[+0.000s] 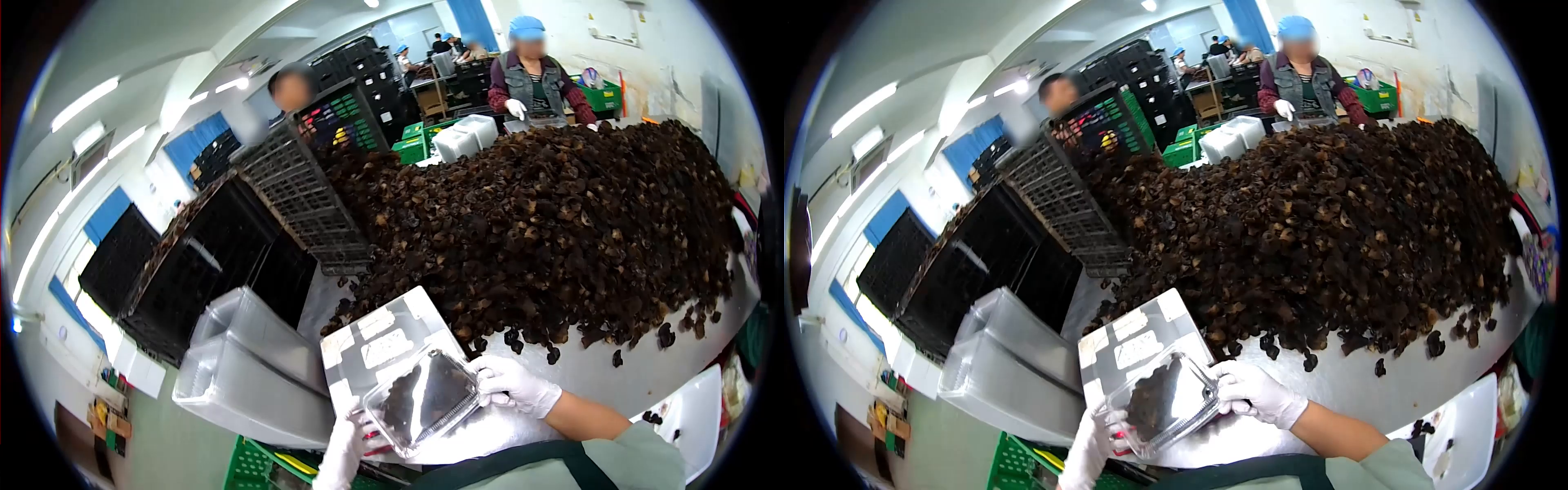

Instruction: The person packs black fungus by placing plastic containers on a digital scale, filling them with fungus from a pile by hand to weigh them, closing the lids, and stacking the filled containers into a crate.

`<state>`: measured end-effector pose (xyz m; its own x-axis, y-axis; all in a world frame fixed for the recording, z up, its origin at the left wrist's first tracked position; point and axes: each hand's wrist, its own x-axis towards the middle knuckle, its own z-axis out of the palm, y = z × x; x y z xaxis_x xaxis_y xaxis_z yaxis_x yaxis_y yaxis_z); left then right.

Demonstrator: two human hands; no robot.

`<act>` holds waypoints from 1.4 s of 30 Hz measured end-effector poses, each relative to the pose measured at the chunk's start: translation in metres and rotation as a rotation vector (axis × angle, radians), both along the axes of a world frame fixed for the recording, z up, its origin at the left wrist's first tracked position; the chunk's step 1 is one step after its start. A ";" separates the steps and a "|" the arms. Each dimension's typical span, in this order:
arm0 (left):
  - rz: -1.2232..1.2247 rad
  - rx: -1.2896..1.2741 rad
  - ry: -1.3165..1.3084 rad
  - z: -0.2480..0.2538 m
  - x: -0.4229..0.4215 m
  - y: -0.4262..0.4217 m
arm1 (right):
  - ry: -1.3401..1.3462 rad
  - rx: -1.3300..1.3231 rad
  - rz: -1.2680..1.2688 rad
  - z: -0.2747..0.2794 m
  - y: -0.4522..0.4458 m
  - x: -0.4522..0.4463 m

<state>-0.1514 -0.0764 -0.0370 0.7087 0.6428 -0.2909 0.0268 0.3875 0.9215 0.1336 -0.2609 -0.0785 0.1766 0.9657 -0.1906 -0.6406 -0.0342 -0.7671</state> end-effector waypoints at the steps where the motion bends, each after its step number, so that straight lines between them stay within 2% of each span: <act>1: -0.094 -0.120 0.014 0.010 -0.005 0.000 | 0.018 0.021 0.043 -0.001 -0.002 -0.001; 3: -0.226 -0.437 -0.252 -0.001 -0.014 0.009 | -0.101 -0.026 0.081 0.008 -0.001 -0.009; 5: -0.307 -0.094 -0.023 -0.002 -0.027 0.000 | -0.287 -0.087 0.130 0.022 0.003 -0.022; 7: -0.223 0.053 0.095 0.017 -0.031 -0.009 | -0.371 -0.093 0.096 0.023 0.012 -0.030; 9: -0.076 0.007 0.003 0.020 -0.052 -0.018 | -0.414 -0.103 0.083 0.028 0.021 -0.038; 11: 0.018 0.090 -0.133 0.012 -0.094 -0.017 | -0.397 -0.050 0.157 0.021 0.028 -0.035; 13: 0.275 0.084 -0.153 0.014 -0.169 -0.035 | -0.419 -0.040 0.190 0.015 0.033 -0.032; 15: 0.499 0.264 -0.160 0.031 -0.218 -0.054 | -0.447 -0.094 0.195 0.005 0.038 -0.028; 17: 0.798 0.241 -0.100 0.017 -0.294 -0.077 | -0.401 -0.123 0.177 -0.001 0.041 -0.026; 19: 0.979 0.288 -0.038 -0.005 -0.363 -0.085 | -0.356 -0.130 0.142 -0.014 0.041 -0.021; 21: 1.249 0.076 0.006 -0.019 -0.406 -0.095 | -0.354 -0.158 0.124 -0.020 0.039 -0.016; 23: 1.261 -0.002 0.032 -0.051 -0.445 -0.086 | -0.345 -0.165 0.108 -0.025 0.034 -0.012; 25: 1.310 -0.125 0.032 -0.075 -0.451 -0.066 | -0.338 -0.202 0.061 -0.029 0.029 -0.010; 27: 1.226 -0.184 -0.011 -0.101 -0.438 -0.038 | -0.344 -0.212 0.009 -0.032 0.021 -0.008; 29: 0.850 -0.434 0.238 -0.145 -0.460 -0.003 | -0.332 -0.259 -0.043 -0.032 0.011 -0.007; 31: 0.752 0.161 1.165 -0.167 -0.428 0.030 | -0.341 -0.301 -0.073 -0.032 -0.004 -0.006; 32: 0.785 0.569 1.278 -0.152 -0.402 0.040 | -0.387 -0.347 -0.089 -0.034 -0.013 -0.006; 33: 0.817 1.001 1.339 -0.109 -0.362 0.048 | -0.425 -0.392 -0.115 -0.036 -0.021 -0.008; 35: 0.974 1.298 0.865 -0.009 -0.260 0.068 | -0.436 -0.453 -0.149 -0.039 -0.036 -0.015; 37: 0.925 1.673 0.747 0.060 -0.197 0.077 | -0.438 -0.534 -0.180 -0.057 -0.050 -0.024; 39: 0.754 1.993 0.908 0.104 -0.157 0.083 | -0.587 -0.531 -0.242 -0.080 -0.057 -0.035; 41: 0.482 1.877 1.031 0.123 -0.143 0.094 | -0.879 -0.388 -0.318 -0.107 -0.062 -0.038; 42: 0.451 1.811 0.911 0.125 -0.147 0.103 | -0.856 -0.389 -0.370 -0.115 -0.064 -0.040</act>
<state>-0.2980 0.0271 0.0884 0.5062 0.5896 0.6294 0.7764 -0.6293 -0.0349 0.0937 -0.3250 -0.1935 0.6773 0.7203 -0.1498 0.0989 -0.2910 -0.9516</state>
